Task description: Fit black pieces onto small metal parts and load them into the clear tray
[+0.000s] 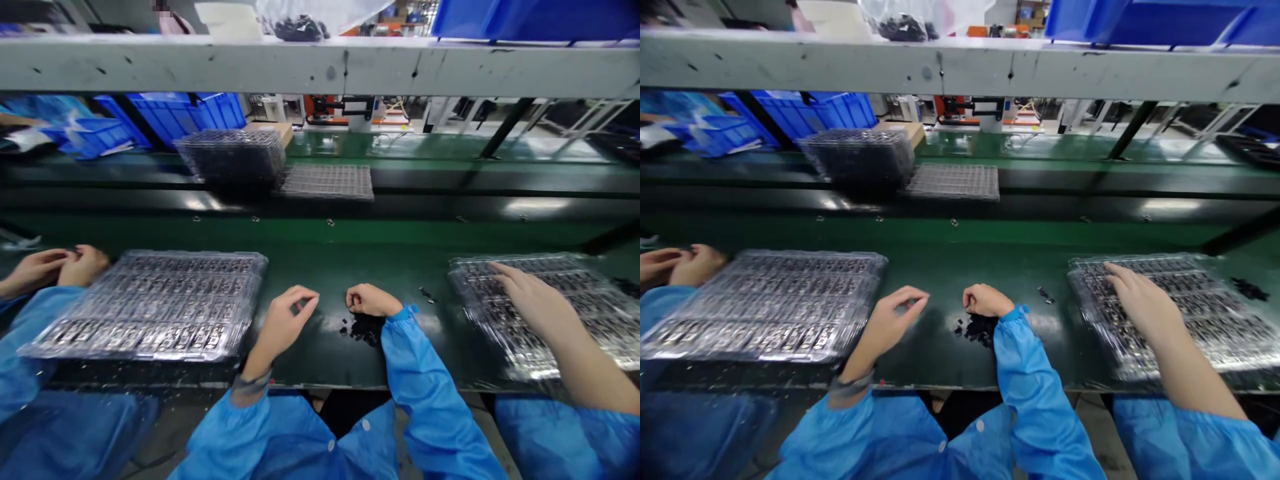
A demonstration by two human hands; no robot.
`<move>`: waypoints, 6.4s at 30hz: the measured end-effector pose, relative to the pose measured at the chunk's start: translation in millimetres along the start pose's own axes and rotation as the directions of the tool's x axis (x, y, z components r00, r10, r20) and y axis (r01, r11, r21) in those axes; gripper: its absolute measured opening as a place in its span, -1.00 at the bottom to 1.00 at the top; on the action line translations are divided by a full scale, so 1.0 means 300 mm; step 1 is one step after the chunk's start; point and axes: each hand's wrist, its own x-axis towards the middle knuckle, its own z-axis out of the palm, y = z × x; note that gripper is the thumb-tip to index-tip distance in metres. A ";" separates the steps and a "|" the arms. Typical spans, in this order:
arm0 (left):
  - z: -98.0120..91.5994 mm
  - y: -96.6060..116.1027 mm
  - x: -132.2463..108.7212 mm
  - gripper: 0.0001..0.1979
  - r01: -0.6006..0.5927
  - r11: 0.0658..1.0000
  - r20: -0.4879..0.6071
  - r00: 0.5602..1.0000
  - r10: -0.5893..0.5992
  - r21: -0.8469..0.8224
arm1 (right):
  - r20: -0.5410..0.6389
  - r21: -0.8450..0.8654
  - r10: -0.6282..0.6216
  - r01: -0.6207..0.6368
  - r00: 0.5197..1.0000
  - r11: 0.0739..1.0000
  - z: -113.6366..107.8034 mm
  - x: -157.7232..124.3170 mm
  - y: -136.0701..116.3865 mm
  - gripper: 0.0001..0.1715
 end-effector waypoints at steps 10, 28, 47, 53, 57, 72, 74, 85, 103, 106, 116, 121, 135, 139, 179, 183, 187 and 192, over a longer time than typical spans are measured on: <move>0.194 -0.260 0.569 -0.81 0.360 0.926 -0.301 0.900 -0.315 0.110 | -0.077 0.028 -0.142 0.145 0.987 0.989 0.104 0.035 0.006 -0.67; 0.253 -0.241 0.916 -0.86 0.383 0.921 -0.382 0.862 -0.333 0.062 | -0.302 0.412 0.045 0.088 0.952 0.907 0.087 0.002 -0.089 -0.73; 0.367 -0.204 0.376 -0.45 0.164 0.731 0.035 0.982 -0.188 -0.662 | -0.540 0.434 0.106 0.168 0.835 0.885 0.039 0.108 0.077 -0.83; 0.395 -0.201 0.362 -0.47 0.177 0.757 0.084 0.984 -0.160 -0.629 | -0.547 0.485 0.147 0.169 0.824 0.858 0.017 0.087 0.094 -0.85; 0.398 -0.200 0.354 -0.49 0.185 0.752 0.100 0.982 -0.158 -0.633 | -0.597 0.416 0.126 0.171 0.793 0.893 0.008 0.080 0.102 -0.86; 0.401 -0.199 0.348 -0.51 0.186 0.727 0.139 0.982 -0.124 -0.661 | -0.649 0.555 0.199 0.278 0.734 0.784 0.009 0.084 0.100 -0.80; 0.399 -0.197 0.347 -0.52 0.184 0.729 0.147 0.982 -0.115 -0.660 | -0.662 0.531 0.189 0.276 0.725 0.801 0.008 0.083 0.101 -0.84; 0.399 -0.194 0.342 -0.52 0.201 0.728 0.208 0.975 -0.081 -0.655 | -0.675 0.489 0.147 0.289 0.723 0.823 0.010 0.084 0.107 -0.86; 0.401 -0.185 0.338 -0.51 0.265 0.707 0.312 0.948 -0.066 -0.655 | -0.688 0.340 0.073 0.231 0.722 0.912 0.017 0.074 0.109 -0.88; 0.406 -0.187 0.337 -0.52 0.262 0.728 0.306 0.949 -0.075 -0.633 | -0.685 0.313 0.067 0.211 0.725 0.926 0.017 0.073 0.116 -0.86; 0.394 -0.184 0.335 -0.52 0.269 0.706 0.338 0.940 -0.045 -0.655 | -0.596 0.559 0.144 0.279 0.790 0.781 -0.010 0.062 0.125 -0.69; 0.395 -0.191 0.337 -0.49 0.285 0.673 0.353 0.935 -0.038 -0.683 | -0.578 0.601 0.156 0.290 0.801 0.745 -0.016 0.055 0.114 -0.61; 0.383 -0.178 0.337 -0.47 0.318 0.580 0.358 0.933 -0.049 -0.750 | -0.487 0.616 0.139 0.226 0.862 0.755 -0.008 0.062 0.099 -0.47; 0.387 -0.178 0.335 -0.48 0.273 0.621 0.329 0.944 -0.025 -0.735 | -0.497 0.614 0.137 0.236 0.857 0.753 0.002 0.066 0.090 -0.48; -0.460 0.007 -0.248 -0.50 0.279 0.960 -0.334 0.906 -0.262 0.004 | 0.131 -0.190 -0.093 0.117 0.987 0.975 0.076 -0.016 -0.026 -0.81; -0.630 -0.152 -0.372 -0.39 0.415 0.910 -0.432 0.823 -0.369 0.013 | 0.195 -0.299 -0.073 0.130 0.978 0.945 0.112 -0.015 -0.032 -0.84; -0.696 -0.250 -0.434 -0.37 0.461 0.887 -0.500 0.760 -0.416 -0.037 | 0.273 -0.283 -0.065 0.144 0.960 0.948 0.100 0.015 -0.012 -0.94; -0.718 -0.316 -0.400 -0.44 0.472 0.882 -0.450 0.786 -0.424 -0.006 | 0.203 -0.275 -0.054 0.109 0.978 0.955 0.095 0.033 0.015 -0.92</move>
